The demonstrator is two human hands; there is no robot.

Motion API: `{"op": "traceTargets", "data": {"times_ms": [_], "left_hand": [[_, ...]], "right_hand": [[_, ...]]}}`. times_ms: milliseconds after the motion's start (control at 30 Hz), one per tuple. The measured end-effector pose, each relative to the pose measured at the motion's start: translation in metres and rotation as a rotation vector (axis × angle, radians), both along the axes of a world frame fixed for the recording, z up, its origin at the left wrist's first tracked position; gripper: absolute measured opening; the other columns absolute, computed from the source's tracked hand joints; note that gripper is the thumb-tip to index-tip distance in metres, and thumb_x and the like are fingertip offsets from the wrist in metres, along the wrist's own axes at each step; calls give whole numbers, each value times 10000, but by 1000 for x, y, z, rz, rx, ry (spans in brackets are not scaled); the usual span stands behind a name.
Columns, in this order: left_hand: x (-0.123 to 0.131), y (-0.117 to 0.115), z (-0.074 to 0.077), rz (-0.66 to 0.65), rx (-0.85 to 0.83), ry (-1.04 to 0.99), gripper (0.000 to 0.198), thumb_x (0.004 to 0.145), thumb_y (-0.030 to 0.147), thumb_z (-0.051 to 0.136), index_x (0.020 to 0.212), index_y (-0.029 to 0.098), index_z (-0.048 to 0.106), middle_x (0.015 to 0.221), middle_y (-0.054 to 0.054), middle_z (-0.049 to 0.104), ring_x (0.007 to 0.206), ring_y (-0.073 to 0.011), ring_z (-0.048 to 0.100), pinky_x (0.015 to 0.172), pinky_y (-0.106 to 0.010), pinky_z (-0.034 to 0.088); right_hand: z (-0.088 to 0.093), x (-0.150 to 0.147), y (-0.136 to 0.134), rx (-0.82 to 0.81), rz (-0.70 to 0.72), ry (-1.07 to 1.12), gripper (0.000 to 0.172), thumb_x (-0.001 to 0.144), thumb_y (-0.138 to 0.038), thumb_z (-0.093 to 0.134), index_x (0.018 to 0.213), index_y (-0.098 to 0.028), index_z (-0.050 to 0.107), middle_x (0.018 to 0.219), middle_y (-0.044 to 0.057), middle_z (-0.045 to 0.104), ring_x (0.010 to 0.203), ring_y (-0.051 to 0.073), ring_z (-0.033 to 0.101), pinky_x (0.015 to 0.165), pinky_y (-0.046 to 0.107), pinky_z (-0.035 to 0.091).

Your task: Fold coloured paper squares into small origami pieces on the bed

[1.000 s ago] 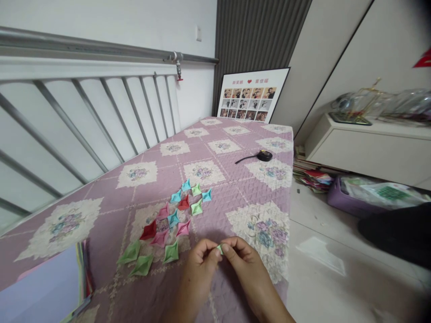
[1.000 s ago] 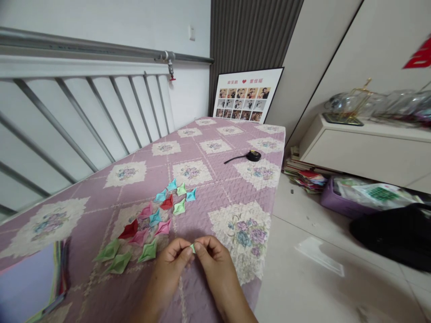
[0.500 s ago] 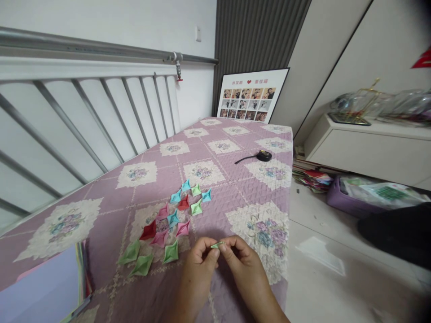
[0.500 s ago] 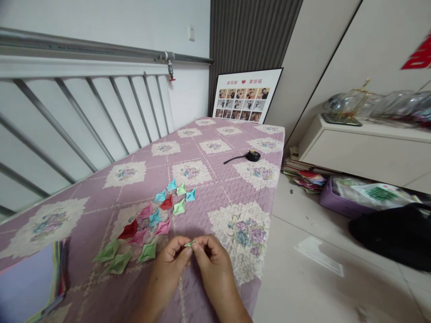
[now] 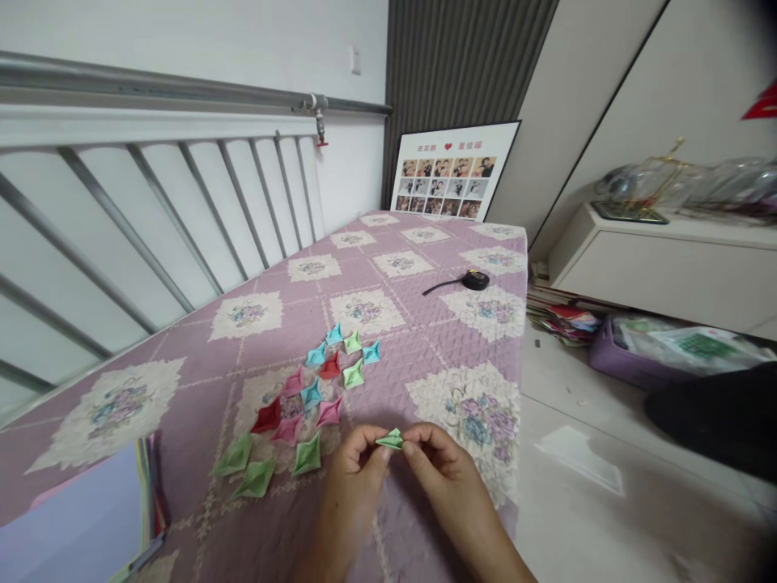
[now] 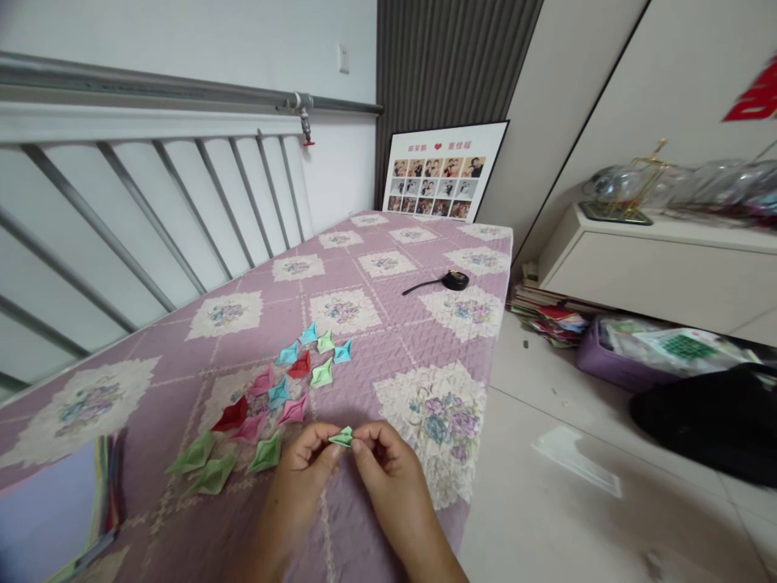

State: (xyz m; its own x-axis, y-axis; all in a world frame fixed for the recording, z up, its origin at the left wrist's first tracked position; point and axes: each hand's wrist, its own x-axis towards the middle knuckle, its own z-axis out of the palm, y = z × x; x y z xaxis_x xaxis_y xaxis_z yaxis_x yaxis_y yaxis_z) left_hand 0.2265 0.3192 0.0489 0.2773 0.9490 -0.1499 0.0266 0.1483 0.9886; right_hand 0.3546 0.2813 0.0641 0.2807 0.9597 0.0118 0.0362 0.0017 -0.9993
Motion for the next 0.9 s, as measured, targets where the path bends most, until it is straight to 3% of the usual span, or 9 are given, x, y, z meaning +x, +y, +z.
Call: {"op": "traceTargets", "data": {"times_ms": [300,567,667,800,900], "left_hand": [[-1,0,3,25,53,32,304,747,236,550,1029,180,647,958,-49,695,919,-204,615,836,-298,451],[-2,-6,15,17,210,229,327,835,271,470,1112,212,634,1006,-37,689,889,-185,625,815,-295,466],[-4,-8,28,64,334,360,267,806,222,493,1021,206,651,968,-36,675,891,-184,608,800,-296,452],[-15,-17,49,35,453,541,181,791,169,477,816,213,651,835,-8,648,821,-169,580,749,-287,418],[-35,-30,52,24,485,577,186,783,159,478,807,224,650,820,-4,633,798,-164,571,740,-279,408]], "right_hand": [[-2,-2,4,-7,57,-30,160,771,-343,623,792,-185,612,737,8,620,704,152,554,661,257,436],[7,1,0,30,34,-237,178,822,-339,550,737,-196,613,741,20,618,716,171,571,675,275,436],[8,-2,-2,68,67,-275,158,825,-314,539,748,-200,616,761,25,625,736,176,583,693,278,440],[9,-11,-5,119,116,-306,151,819,-285,529,724,-203,612,744,17,615,720,168,575,672,269,431],[9,-25,-9,155,191,-321,139,811,-244,526,698,-203,597,716,4,589,704,156,557,658,258,418]]}}
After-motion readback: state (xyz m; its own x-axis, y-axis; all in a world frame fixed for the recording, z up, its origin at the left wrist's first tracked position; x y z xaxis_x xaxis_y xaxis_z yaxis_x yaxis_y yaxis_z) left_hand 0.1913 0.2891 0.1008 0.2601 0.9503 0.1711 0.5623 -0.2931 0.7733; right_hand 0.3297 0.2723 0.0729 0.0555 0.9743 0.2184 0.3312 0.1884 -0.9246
